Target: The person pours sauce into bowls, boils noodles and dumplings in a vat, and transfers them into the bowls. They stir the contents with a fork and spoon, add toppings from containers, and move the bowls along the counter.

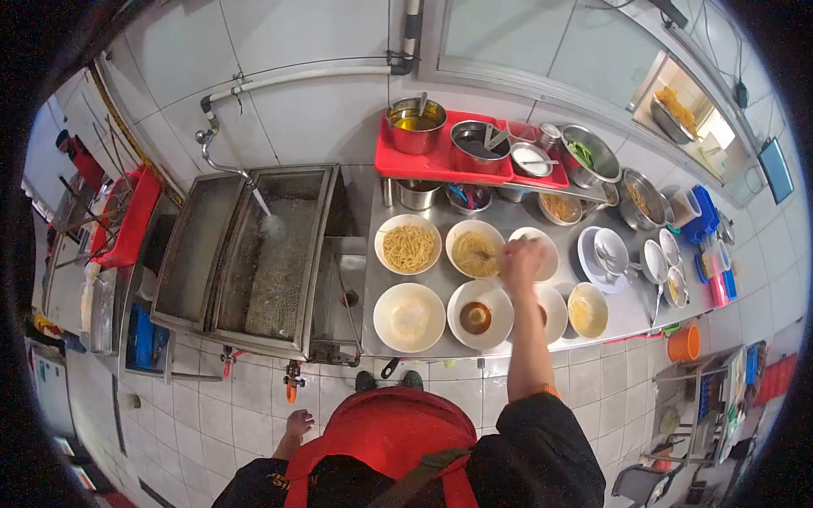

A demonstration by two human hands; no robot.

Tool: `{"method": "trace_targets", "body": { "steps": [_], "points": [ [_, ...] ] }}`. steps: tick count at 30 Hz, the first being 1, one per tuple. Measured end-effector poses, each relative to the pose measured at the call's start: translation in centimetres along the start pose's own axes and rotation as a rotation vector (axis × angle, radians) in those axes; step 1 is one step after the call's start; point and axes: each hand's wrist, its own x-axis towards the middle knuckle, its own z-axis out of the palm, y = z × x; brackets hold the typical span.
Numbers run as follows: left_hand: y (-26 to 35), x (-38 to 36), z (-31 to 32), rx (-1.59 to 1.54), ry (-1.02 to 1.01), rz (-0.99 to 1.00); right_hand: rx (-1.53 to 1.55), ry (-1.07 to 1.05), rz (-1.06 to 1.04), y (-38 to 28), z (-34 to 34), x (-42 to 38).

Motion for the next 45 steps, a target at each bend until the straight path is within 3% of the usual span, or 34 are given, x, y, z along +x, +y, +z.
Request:
{"method": "trace_targets", "body": {
  "steps": [1,3,6,7,8,9,10,11,12,13,14,15,17,18,19,20,22,23,25,26,27,28,29,30,32,33,35,37,38,41,43,44,45],
  "points": [
    [0.1,-0.2,0.3,0.036,0.012,0.039,0.145,-0.01,0.243,0.3,4.9,-1.5],
    [0.0,-0.6,1.7,0.026,0.081,0.146,0.612,-0.215,0.745,2.2,6.6,-1.3],
    [-0.1,-3.3,3.8,0.131,0.232,0.181,0.748,0.022,0.524,3.3,-0.7,0.7],
    [-0.9,-3.7,3.5,0.093,0.23,0.137,0.396,0.287,0.102,2.6,-5.2,1.2],
    [-1.2,-4.0,3.3,0.054,0.226,0.102,0.243,0.324,0.024,0.5,-9.4,2.2],
    [-1.4,-4.0,3.2,0.016,0.216,0.071,0.197,0.311,-0.014,0.3,-8.3,2.0],
    [-2.3,-2.8,1.7,0.314,0.003,0.272,0.152,0.3,-0.053,0.1,-7.1,1.9],
    [-3.3,-1.5,0.3,0.612,-0.221,0.47,0.213,0.234,-0.053,1.3,-0.4,0.3],
    [-4.0,-1.7,-0.3,0.794,-0.328,0.611,0.027,0.069,0.148,0.4,3.7,-1.1],
    [-4.3,-2.3,-0.5,0.951,-0.422,0.772,0.223,-0.263,0.465,2.3,8.0,-2.0],
    [-4.0,-1.9,0.1,0.989,-0.385,0.9,0.507,-0.163,0.558,4.1,10.2,-2.0],
    [-4.4,-2.2,0.3,0.915,-0.275,0.765,0.787,-0.078,0.647,5.1,11.2,-3.0],
    [-4.5,-3.7,1.5,0.705,-0.048,0.517,0.963,-0.141,0.714,3.8,1.2,-0.4],
    [-4.7,-4.4,2.5,0.365,0.095,0.295,0.624,0.051,0.397,2.9,-4.6,0.5],
    [-4.1,-5.4,3.7,0.022,0.232,0.08,0.445,0.093,0.228,2.0,-5.6,1.0],
    [-4.3,-5.0,3.7,-0.007,0.211,0.044,0.255,0.161,0.074,1.1,-6.5,1.6],
    [-4.4,-4.4,3.2,-0.04,0.16,-0.039,0.178,0.001,0.093,0.2,-1.2,0.8],
    [-5.1,-3.9,2.3,0.108,0.043,0.043,0.14,-0.08,0.106,0.1,1.0,-0.1],
    [-5.5,-2.2,1.3,0.393,-0.196,0.23,0.539,-0.275,0.672,1.5,4.9,-0.8],
    [-4.7,-1.3,1.6,1.232,-0.184,0.775,0.746,-0.366,0.94,1.7,5.3,0.4],
    [-5.3,-1.3,1.8,0.944,-0.063,0.492,0.783,-0.29,0.86,3.0,5.0,-0.1],
    [-5.1,-2.2,3.1,0.454,0.118,0.262,0.82,-0.216,0.775,3.6,2.2,0.3],
    [-1.9,-6.5,7.9,0.034,0.345,0.155,0.857,-0.144,0.687,3.9,-0.6,0.8],
    [-2.7,-5.4,6.5,0.324,0.244,0.239,0.664,0.016,0.477,3.3,-3.5,1.1],
    [2.4,-8.7,11.9,0.514,0.137,0.231,0.268,0.341,0.064,1.4,-7.7,1.8],
    [6.2,-11.2,15.9,0.615,0.078,0.221,0.37,0.478,-0.034,1.1,-4.5,1.3],
    [14.0,-15.5,25.6,0.807,-0.201,0.288,0.326,-0.095,0.241,1.0,5.1,-0.9],
    [17.9,-17.6,34.4,0.537,-0.538,0.577,0.76,-0.167,0.631,3.9,8.5,-1.3],
    [19.8,-18.4,38.1,0.414,-0.694,0.548,0.98,-0.216,0.82,4.5,9.1,-1.1],
    [21.7,-19.4,49.1,0.146,-0.694,0.517,0.501,0.127,0.202,3.3,-2.8,1.6],
    [22.3,-16.8,54.0,0.077,-0.615,0.495,0.255,0.281,-0.006,1.5,-7.3,3.2],
    [22.1,-15.4,55.7,0.106,-0.52,0.484,0.331,0.358,-0.057,1.1,-5.2,2.9],
    [21.8,-12.8,57.3,0.181,-0.515,0.428,0.338,0.193,-0.002,0.5,-2.2,2.2]
  ]
}}
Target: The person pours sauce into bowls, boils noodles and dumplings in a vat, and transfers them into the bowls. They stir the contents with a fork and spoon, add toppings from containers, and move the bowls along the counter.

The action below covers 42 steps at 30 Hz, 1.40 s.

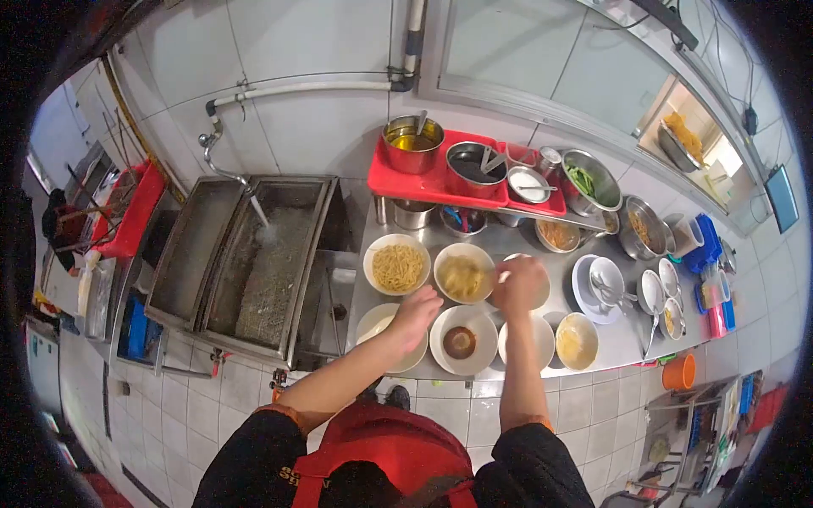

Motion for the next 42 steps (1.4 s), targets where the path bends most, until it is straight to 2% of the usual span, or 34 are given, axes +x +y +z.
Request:
{"method": "trace_targets", "body": {
  "steps": [2,4,5,7,8,9,11,12,13,14,16,17,18,20,21,22,24,25,26,28,31,33,35,38,39,42],
  "points": [
    [-2.8,5.9,-0.1,0.109,-0.03,-0.136,-0.031,-0.198,0.344,2.7,6.1,-4.4],
    [-4.5,10.1,-0.3,0.173,-0.008,-0.176,0.464,-0.224,0.763,4.8,6.0,-3.8],
    [-4.9,10.0,-0.2,0.204,0.005,-0.221,0.711,-0.247,0.981,4.7,5.0,-4.0],
    [-4.0,9.2,0.2,-0.108,-0.067,-0.193,0.31,-0.096,0.492,2.9,0.0,-1.9],
    [-3.1,8.9,0.3,-0.265,-0.102,-0.177,0.197,-0.058,0.317,1.7,-1.5,-0.6],
    [-2.9,9.2,0.1,-0.276,-0.212,-0.269,0.072,-0.002,0.149,0.4,-3.0,0.6],
    [-2.1,9.1,0.1,-0.301,-0.109,-0.308,-0.01,0.049,-0.032,-1.1,-3.5,1.4],
    [-1.9,8.9,0.3,-0.309,-0.058,-0.331,-0.174,-0.056,-0.015,1.3,0.8,-0.8],
    [-4.7,10.8,-0.6,-0.32,-0.182,-0.264,-0.06,-0.144,0.139,3.1,4.0,-3.0],
    [-4.3,10.2,-0.4,-0.291,-0.17,-0.289,0.059,-0.229,0.297,4.4,5.8,-5.3],
    [-1.8,9.5,0.6,-0.243,-0.139,-0.303,0.477,-0.193,0.75,6.6,6.3,-5.4],
    [-2.7,10.1,0.6,-0.189,-0.1,-0.281,0.692,-0.182,0.985,7.0,5.8,-5.9],
    [-3.3,10.2,0.4,-0.139,-0.111,-0.257,0.645,-0.139,0.939,7.7,5.2,-6.4],
    [-3.5,11.1,0.4,-0.038,-0.157,-0.187,0.545,-0.036,0.83,4.3,-1.4,-1.1],
    [-3.0,11.2,1.0,0.017,-0.158,-0.145,0.111,0.057,0.344,3.3,-4.1,0.2],
    [-2.1,11.0,1.8,0.069,-0.158,-0.103,0.011,0.131,0.142,1.4,-7.1,2.5],
    [-0.6,9.2,3.4,0.179,-0.159,-0.035,-0.019,0.148,-0.013,1.3,-8.5,2.1],
    [0.7,7.9,4.6,0.189,-0.263,-0.012,0.006,-0.056,0.089,3.2,-7.7,0.6],
    [0.7,7.2,5.8,0.181,-0.324,-0.036,0.039,-0.106,0.258,5.0,-7.1,-1.2],
    [1.0,4.6,9.6,0.068,-0.423,-0.145,0.467,-0.21,0.783,10.8,-7.8,-4.4],
    [-2.7,3.0,15.7,-0.011,-0.584,-0.304,0.472,-0.098,0.852,15.8,-17.2,-4.3],
    [-5.9,1.8,20.4,-0.071,-0.628,-0.352,0.232,0.042,0.466,18.5,-23.9,-3.6],
    [-8.8,0.9,25.1,-0.113,-0.669,-0.389,-0.108,0.095,0.179,18.1,-31.2,-1.6],
    [-12.1,0.6,32.5,-0.154,-0.751,-0.404,-0.302,0.069,0.065,22.8,-35.2,-4.0],
    [-13.2,0.6,34.6,-0.213,-0.757,-0.437,-0.338,-0.124,0.208,26.1,-34.8,-6.6],
    [-16.1,0.7,39.9,-0.165,-0.768,-0.409,0.499,-0.104,1.241,35.5,-34.5,-12.0]
  ]
}}
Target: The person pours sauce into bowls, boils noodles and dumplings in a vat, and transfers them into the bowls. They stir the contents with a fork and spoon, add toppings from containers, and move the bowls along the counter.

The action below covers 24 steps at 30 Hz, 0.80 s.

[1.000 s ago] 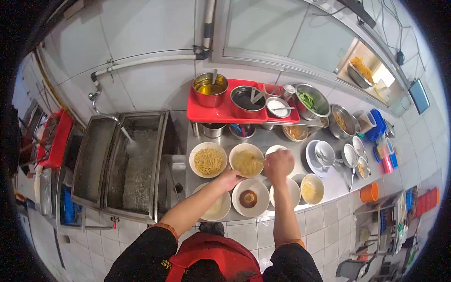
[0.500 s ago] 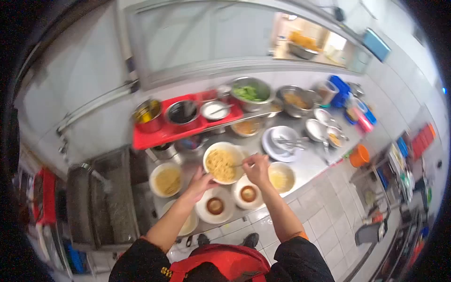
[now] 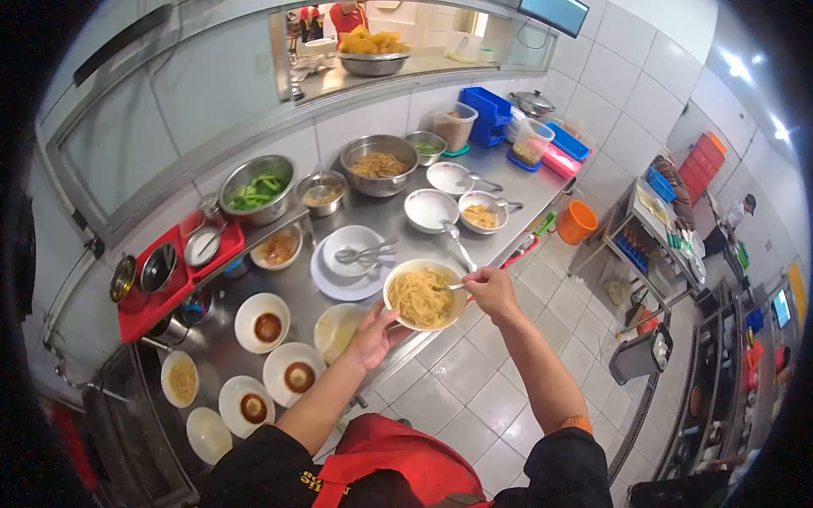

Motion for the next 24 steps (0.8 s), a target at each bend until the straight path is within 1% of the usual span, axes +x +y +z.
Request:
{"method": "trace_targets", "body": {
  "steps": [3,4,6,7,8,10,11,14,15,18,19,20,22,23,24],
  "points": [
    [-2.2,4.2,0.7,0.008,0.07,-0.112,-0.068,0.125,-0.166,-2.8,-3.7,1.0],
    [-2.6,5.6,1.0,0.025,0.096,-0.14,-0.258,0.235,-0.423,-4.6,-4.6,0.6],
    [-3.0,7.8,1.3,0.011,0.09,-0.126,-0.65,0.443,-0.942,-8.5,-5.8,0.0],
    [-2.7,8.6,1.8,-0.003,0.077,-0.111,-0.719,0.47,-1.01,-8.7,-6.4,0.7],
    [-2.3,9.4,2.2,-0.017,0.065,-0.097,-0.725,0.406,-0.925,-7.2,-6.5,2.5],
    [-1.5,11.4,2.5,0.019,0.027,-0.061,-0.733,0.283,-0.751,-0.9,-6.1,8.2],
    [-0.8,12.7,2.8,0.042,0.003,-0.037,-0.458,0.133,-0.395,2.1,-6.6,11.3],
    [0.2,15.9,3.2,0.081,0.071,-0.073,-0.034,0.092,0.049,-1.4,-7.2,14.1],
    [0.1,17.1,2.7,0.098,0.103,-0.09,0.0,0.136,-0.113,-2.5,-7.6,14.8],
    [0.4,19.8,1.8,0.118,0.143,-0.075,-0.606,0.348,-0.869,-9.8,-8.5,14.1],
    [1.0,20.4,1.8,0.121,0.126,-0.055,-0.681,0.376,-0.981,-11.2,-8.3,14.0],
    [1.7,20.9,1.8,0.125,0.111,-0.03,-0.703,0.315,-0.982,-10.7,-7.9,15.4],
    [2.9,21.4,2.2,0.119,0.1,0.015,-0.747,0.193,-0.978,-6.9,-6.6,19.4],
    [3.6,21.7,2.7,0.106,0.103,0.044,-0.624,0.14,-0.852,-4.0,-5.8,21.6],
    [4.2,22.1,2.9,0.093,0.107,0.078,-0.415,0.067,-0.594,-2.2,-5.5,23.1]
  ]
}}
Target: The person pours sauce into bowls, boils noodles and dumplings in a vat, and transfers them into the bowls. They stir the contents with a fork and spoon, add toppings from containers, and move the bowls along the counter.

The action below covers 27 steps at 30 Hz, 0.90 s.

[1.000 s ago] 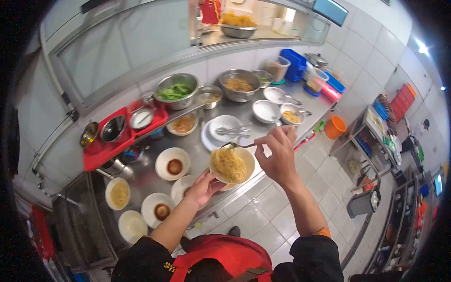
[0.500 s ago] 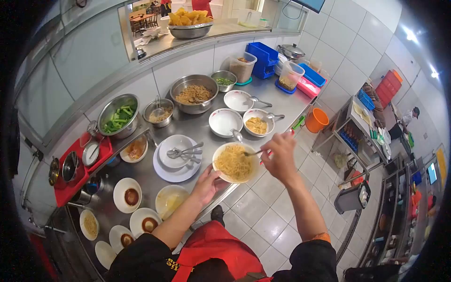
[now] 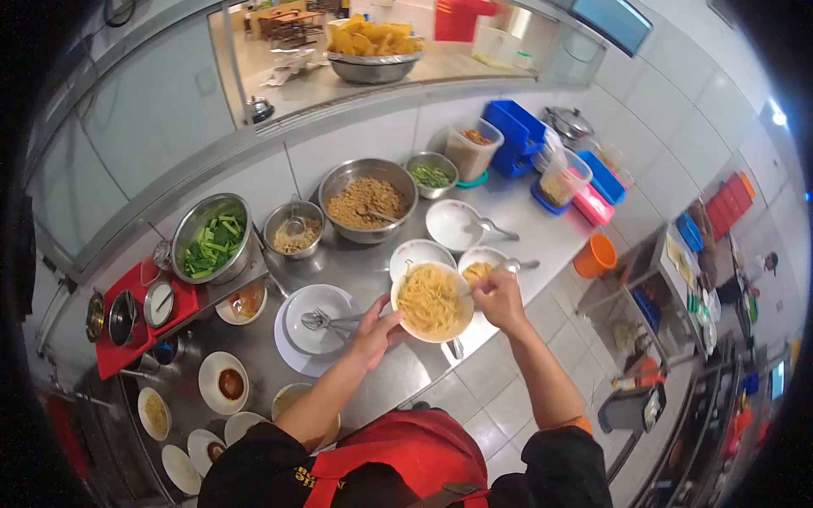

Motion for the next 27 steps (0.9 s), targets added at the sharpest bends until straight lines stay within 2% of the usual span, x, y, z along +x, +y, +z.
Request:
{"method": "trace_targets", "body": {
  "steps": [2,3,6,9,12,13,16,17,20,21,24,25,27],
  "points": [
    [-0.2,1.1,-0.4,0.062,0.119,-0.005,0.426,-0.158,0.5,2.0,1.1,1.8],
    [-0.7,1.6,-0.7,0.076,0.165,0.0,0.458,-0.146,0.439,2.5,0.7,2.7],
    [-1.7,2.8,-1.5,0.109,0.24,0.002,0.176,-0.007,0.037,0.1,-2.2,5.5],
    [-1.5,3.3,-1.2,0.112,0.244,0.054,-0.203,0.212,-0.508,-3.8,-4.8,7.2],
    [-1.4,4.0,-0.3,0.041,0.245,0.114,-0.071,-0.075,-0.486,2.5,0.7,8.4],
    [-1.2,4.4,0.0,0.004,0.247,0.139,0.069,-0.226,-0.213,5.7,2.6,8.3],
    [-1.8,5.0,0.8,0.111,0.392,0.056,0.398,-0.267,0.206,6.4,2.0,10.4],
    [-2.2,5.1,0.7,0.096,0.403,0.066,0.406,-0.168,-0.018,4.7,0.4,10.7],
    [-3.4,5.4,0.6,0.065,0.418,0.144,-0.002,0.077,-0.636,-0.1,-4.1,11.2],
    [-3.7,5.3,0.9,0.063,0.409,0.2,-0.006,0.078,-0.664,0.6,-3.8,11.1],
    [-4.3,5.3,2.1,0.002,0.416,0.276,-0.002,-0.203,-0.403,7.5,1.8,10.5],
    [-4.2,5.7,2.3,-0.033,0.424,0.296,0.231,-0.334,-0.137,11.2,3.9,10.8],
    [-4.6,6.1,1.9,-0.011,0.457,0.278,0.487,-0.372,0.156,10.6,3.2,11.4]
  ]
}}
